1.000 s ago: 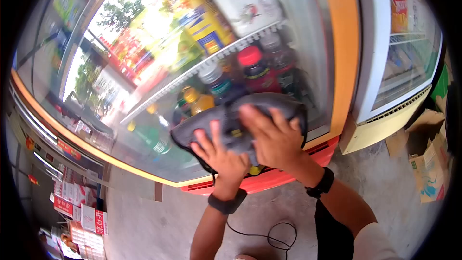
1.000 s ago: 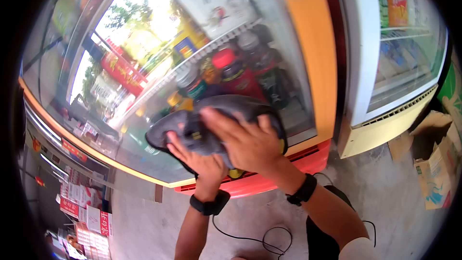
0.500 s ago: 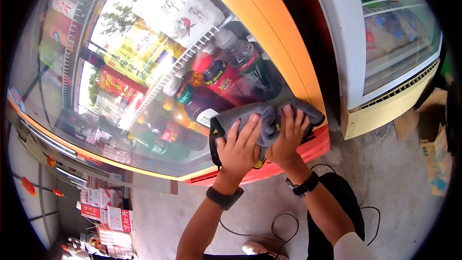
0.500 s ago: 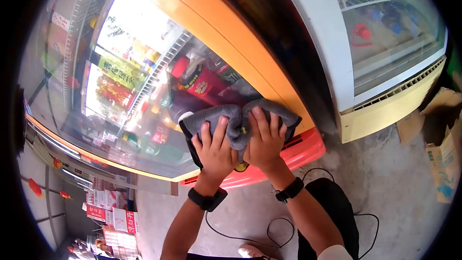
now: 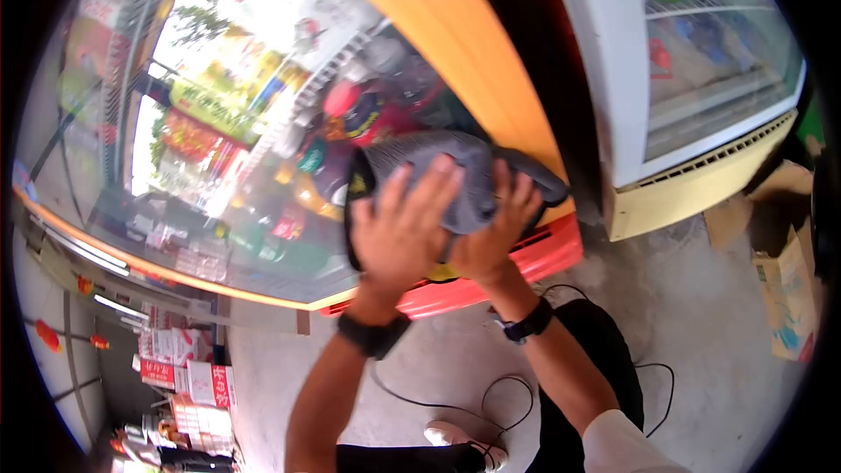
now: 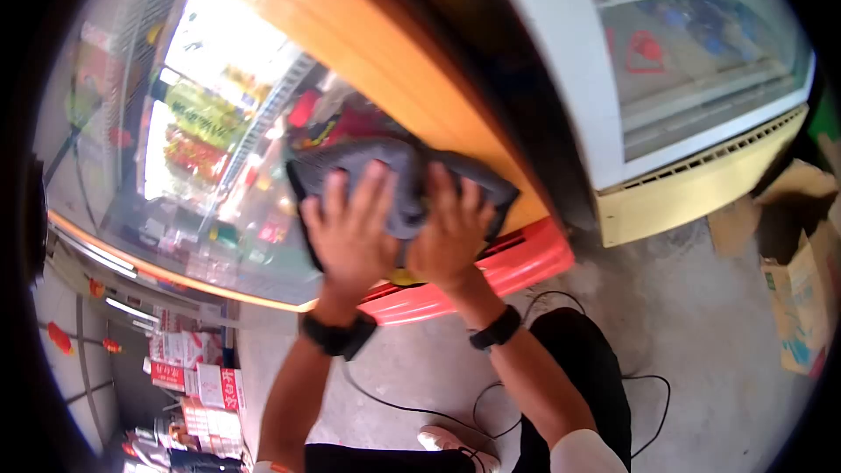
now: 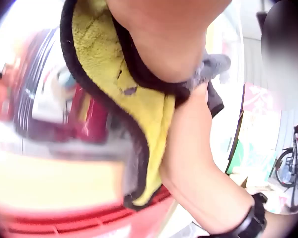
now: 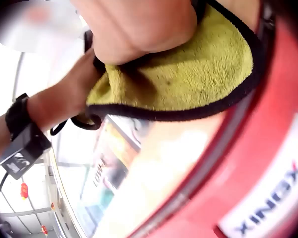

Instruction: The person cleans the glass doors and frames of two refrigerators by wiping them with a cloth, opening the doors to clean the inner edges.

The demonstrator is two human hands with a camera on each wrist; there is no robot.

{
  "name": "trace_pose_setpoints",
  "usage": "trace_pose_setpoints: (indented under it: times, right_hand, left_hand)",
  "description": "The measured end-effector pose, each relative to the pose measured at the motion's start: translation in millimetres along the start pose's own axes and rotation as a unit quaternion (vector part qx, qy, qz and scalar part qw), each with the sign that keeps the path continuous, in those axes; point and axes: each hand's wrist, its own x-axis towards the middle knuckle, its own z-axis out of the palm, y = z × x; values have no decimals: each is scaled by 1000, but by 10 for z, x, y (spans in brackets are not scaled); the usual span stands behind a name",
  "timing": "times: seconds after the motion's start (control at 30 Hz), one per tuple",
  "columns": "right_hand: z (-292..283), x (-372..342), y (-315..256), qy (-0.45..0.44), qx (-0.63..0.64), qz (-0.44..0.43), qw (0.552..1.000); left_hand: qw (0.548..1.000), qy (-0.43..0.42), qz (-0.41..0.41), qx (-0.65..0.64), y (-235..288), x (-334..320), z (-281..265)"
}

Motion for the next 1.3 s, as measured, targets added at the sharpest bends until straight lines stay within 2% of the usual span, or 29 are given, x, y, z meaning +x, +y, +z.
trace_pose_setpoints:
  times: [0.03,0.07,0.1,0.13,0.17,0.23,0.3,0.37,0.43,0.47,0.5,0.53,0.57,0.6,0.63,0.7,0.73,0.77,0.8,0.83,0.87,0.97,1.03,1.1,1.13,1.17,1.2,1.23,1.3]
  right_hand:
    - [-80,180,-77,-34,14,-23,999]
    - [-203,453,-189,-66,32,-42,996]
    - [-333,742,-263,-72,95,-70,990]
    - [-388,906,-263,-63,90,-102,989]
    - [-370,841,-244,-59,80,-86,991]
    - [-282,702,-159,-39,53,-70,995]
    - [-95,311,36,30,19,-45,998]
    - [35,-9,165,79,7,-33,996]
    - [-30,96,109,83,38,-43,995]
    - [-66,186,74,72,50,-44,995]
    - [-130,351,-2,49,61,-43,996]
    - [-239,600,-127,22,108,-41,993]
    - [-276,792,-165,26,114,-82,990]
    - [-303,933,-183,37,118,-109,986]
    - [-260,935,-146,54,91,-121,987]
    - [-166,694,-55,69,66,-77,992]
    - [-136,472,50,20,20,-78,997]
    - [-30,246,190,49,4,-70,996]
    - [1,99,302,52,-2,-86,995]
    - [-24,75,331,54,-10,-101,993]
    - [-19,60,343,48,1,-93,995]
    - [-139,291,94,15,53,-49,997]
    - [-151,592,-77,28,76,-96,992]
    - [-111,615,-24,28,32,-137,990]
    - [-95,619,20,34,10,-157,987]
    - [-88,563,65,30,-6,-160,987]
    - [-86,487,127,21,-1,-156,988]
    - [-90,389,193,10,6,-152,988]
    - [-61,175,342,18,-3,-156,988]
  left_hand:
    - [1000,6,30,-5,-211,107,-71]
    - [1000,-12,21,-12,-414,247,-240]
    - [998,39,-4,-40,-564,397,-374]
    - [999,35,-40,6,-572,501,-474]
    - [992,106,-68,2,-484,544,-335]
    - [979,160,-122,-32,-181,484,-70]
    - [988,80,-133,-18,184,243,82]
    - [991,82,-104,-18,360,-29,267]
    - [997,7,-80,4,262,-32,141]
    - [998,8,-64,19,172,37,76]
    - [999,16,-46,-22,-17,179,-47]
    - [997,55,-40,-27,-215,339,-155]
    - [989,143,-21,-39,-405,482,-182]
    - [980,194,-30,-24,-465,607,-214]
    - [987,153,-37,23,-438,638,-265]
    - [964,243,-108,-23,-152,604,1]
    - [965,207,-152,-49,82,483,116]
    - [978,112,-173,-16,306,308,155]
    - [983,77,-164,-1,460,155,199]
    - [977,139,-160,-10,500,144,303]
    - [979,131,-156,-13,491,87,341]
    - [991,94,-100,-12,194,251,59]
    - [983,155,-92,-26,-161,393,-55]
    - [971,231,-66,8,-265,393,30]
    - [974,205,-95,14,-165,359,32]
    - [960,217,-176,-18,-6,282,183]
    - [954,204,-218,-30,180,188,283]
    - [942,228,-239,-58,344,105,397]
    - [951,186,-244,-49,528,-95,504]
